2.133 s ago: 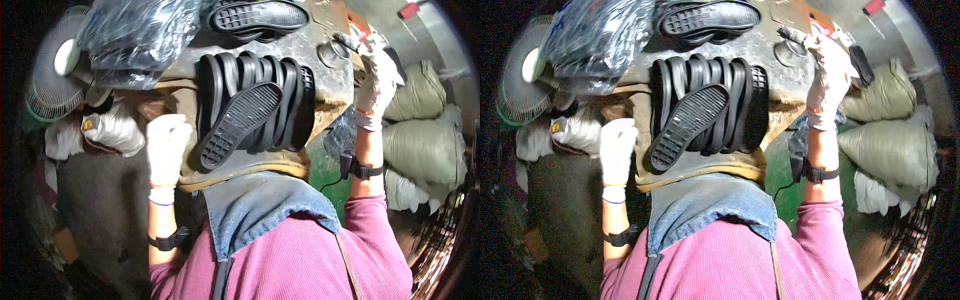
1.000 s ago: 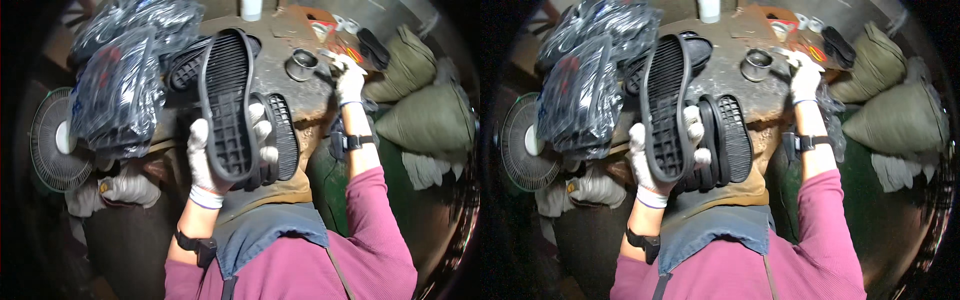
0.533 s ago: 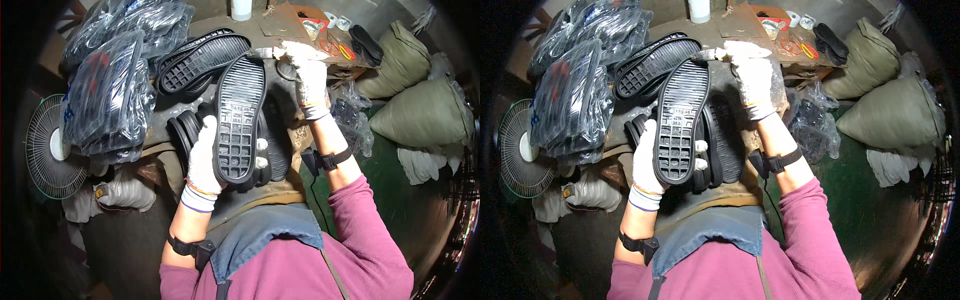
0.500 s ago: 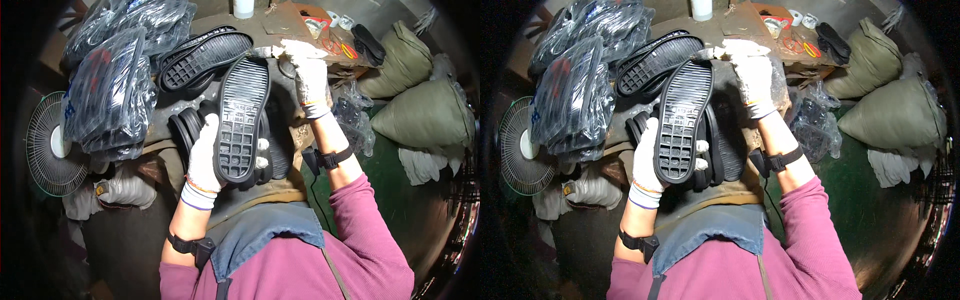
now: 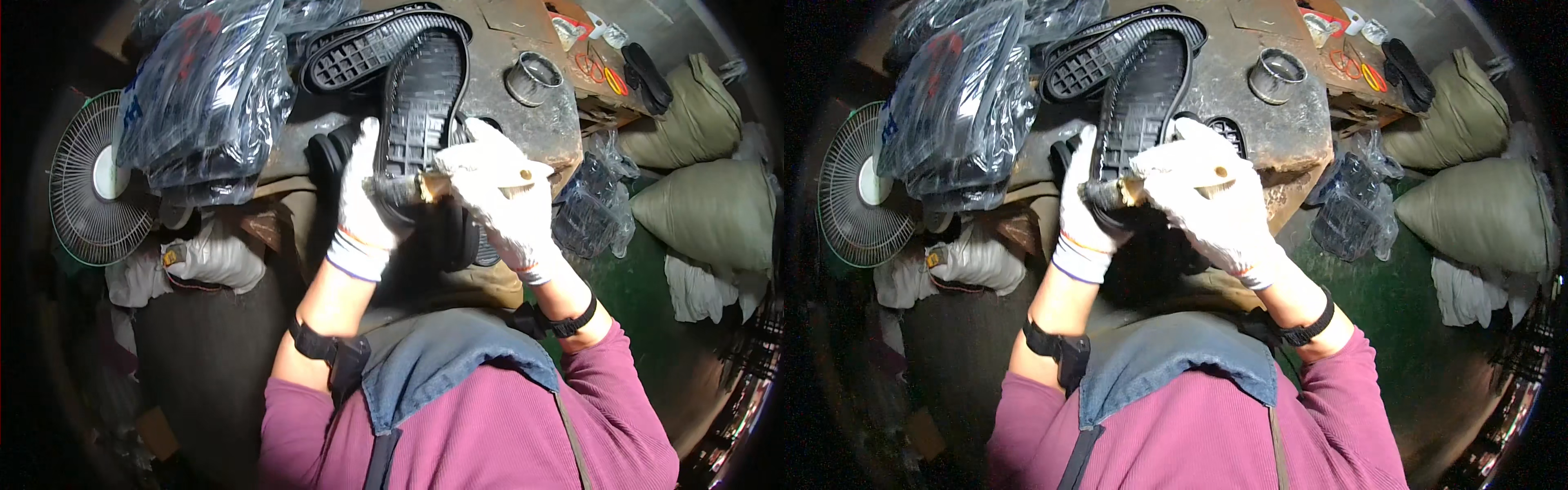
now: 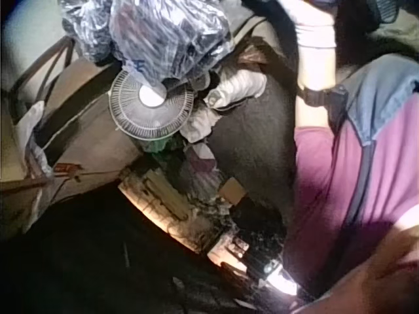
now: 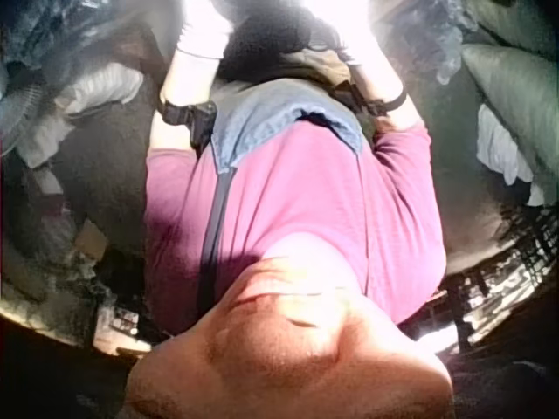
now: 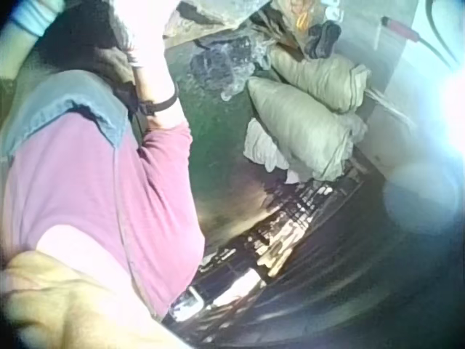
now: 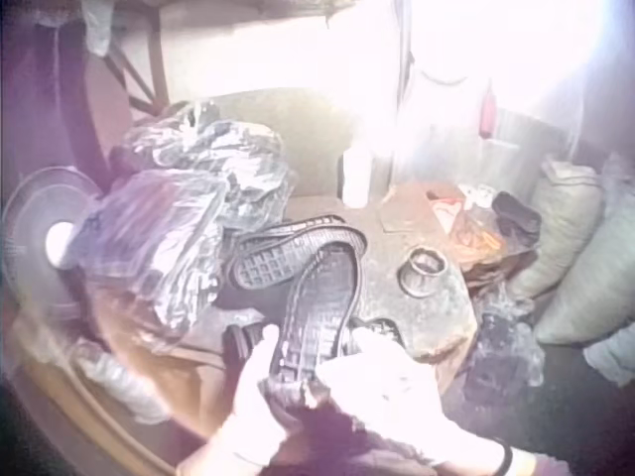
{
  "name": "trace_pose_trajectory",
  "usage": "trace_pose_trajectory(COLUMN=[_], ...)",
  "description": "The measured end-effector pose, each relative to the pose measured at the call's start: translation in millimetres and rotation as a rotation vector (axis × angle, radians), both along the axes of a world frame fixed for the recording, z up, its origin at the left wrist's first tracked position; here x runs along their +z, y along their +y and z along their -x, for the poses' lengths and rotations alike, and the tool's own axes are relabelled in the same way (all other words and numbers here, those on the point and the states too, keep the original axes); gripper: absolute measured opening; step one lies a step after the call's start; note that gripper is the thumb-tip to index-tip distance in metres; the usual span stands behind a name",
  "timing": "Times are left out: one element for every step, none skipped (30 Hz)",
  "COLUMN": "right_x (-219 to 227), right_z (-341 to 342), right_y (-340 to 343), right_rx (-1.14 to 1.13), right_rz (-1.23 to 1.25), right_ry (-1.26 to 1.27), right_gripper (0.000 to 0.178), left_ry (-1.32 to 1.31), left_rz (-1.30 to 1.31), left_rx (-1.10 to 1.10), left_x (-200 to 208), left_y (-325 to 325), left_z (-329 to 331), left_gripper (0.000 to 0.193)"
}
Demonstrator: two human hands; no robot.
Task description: Apply adhesive or primer to the bottom of shoe soles using a brush.
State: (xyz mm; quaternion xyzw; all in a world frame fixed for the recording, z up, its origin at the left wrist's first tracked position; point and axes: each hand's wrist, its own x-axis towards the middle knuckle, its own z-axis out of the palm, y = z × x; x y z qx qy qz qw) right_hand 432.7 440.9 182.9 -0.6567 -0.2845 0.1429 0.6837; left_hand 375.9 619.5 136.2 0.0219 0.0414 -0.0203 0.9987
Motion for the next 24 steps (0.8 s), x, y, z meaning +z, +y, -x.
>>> trace_pose_trajectory(right_x=[0,-3,-6,-9,-8,-4,-1,4,8,12,16,20,27,36,40,40,37,38,38,36,38,35,33,39], right_z=[7,6,2,-1,-1,1,3,-2,-4,-6,-9,-15,-19,-22,-27,-31,-44,-54,-66,-78,-88,-104,-122,-132], right_y=[-1,-3,-10,-15,-17,-19,-22,-23,-22,-21,-21,-19,-18,-17,-16,-17,-18,-20,-22,-24,-25,-27,-30,-24], right_rx=[-0.005,0.003,0.035,0.069,0.068,0.057,0.046,0.059,0.056,0.030,0.003,0.021,0.016,0.001,-0.021,-0.067,-0.122,-0.159,-0.197,-0.246,-0.280,-0.304,-0.328,-0.360], right_rz=[-0.051,-0.043,-0.003,0.041,0.054,0.007,-0.043,0.036,0.042,0.072,0.102,0.136,0.140,0.148,0.160,0.116,0.134,0.169,0.207,0.238,0.281,0.264,0.247,0.282], right_ry=[0.160,0.162,0.014,-0.135,-0.136,0.012,0.162,0.054,0.050,-0.101,-0.253,-0.375,-0.387,-0.316,-0.245,-0.079,-0.226,-0.336,-0.442,-0.536,-0.661,-0.829,-0.998,-1.192], right_gripper=[0.031,0.031,0.034,0.037,0.037,0.037,0.037,0.033,0.033,0.030,0.028,0.027,0.027,0.026,0.026,0.026,0.023,0.021,0.019,0.019,0.019,0.018,0.017,0.014], left_ry=[-0.075,-0.171,-0.171,-0.120,-0.068,-0.023,0.026,0.074,0.124,0.158,0.151,0.020,-0.133,-0.167,-0.183,-0.082,0.013,0.074,0.106,0.131,0.154,0.157,0.164,0.176], left_rz=[0.030,-0.043,-0.032,-0.137,-0.243,-0.348,-0.455,-0.562,-0.673,-1.532,-1.525,-1.763,-1.991,-2.182,-2.172,-1.967,-1.756,-1.534,-1.293,-1.084,-0.933,-0.825,-0.743,-0.687], left_rx=[0.024,-0.071,-0.072,-0.039,-0.006,0.021,0.049,0.077,0.111,0.233,0.232,0.393,0.559,0.454,0.462,0.318,0.178,0.099,0.033,-0.023,-0.059,-0.090,-0.113,-0.120], left_x=[-5,-8,-3,3,10,19,25,30,32,32,26,14,8,7,5,6,7,11,14,17,21,24,28,29], left_y=[12,23,25,27,28,28,28,29,32,33,34,36,40,50,49,44,41,36,33,31,30,26,22,20], left_z=[-5,-4,-3,-3,-2,-4,-3,-2,2,8,12,19,20,25,28,34,35,35,33,30,30,28,26,26], left_gripper=[0.064,0.065,0.065,0.064,0.063,0.062,0.062,0.061,0.060,0.055,0.055,0.053,0.051,0.049,0.049,0.050,0.051,0.052,0.053,0.054,0.054,0.055,0.056,0.057])
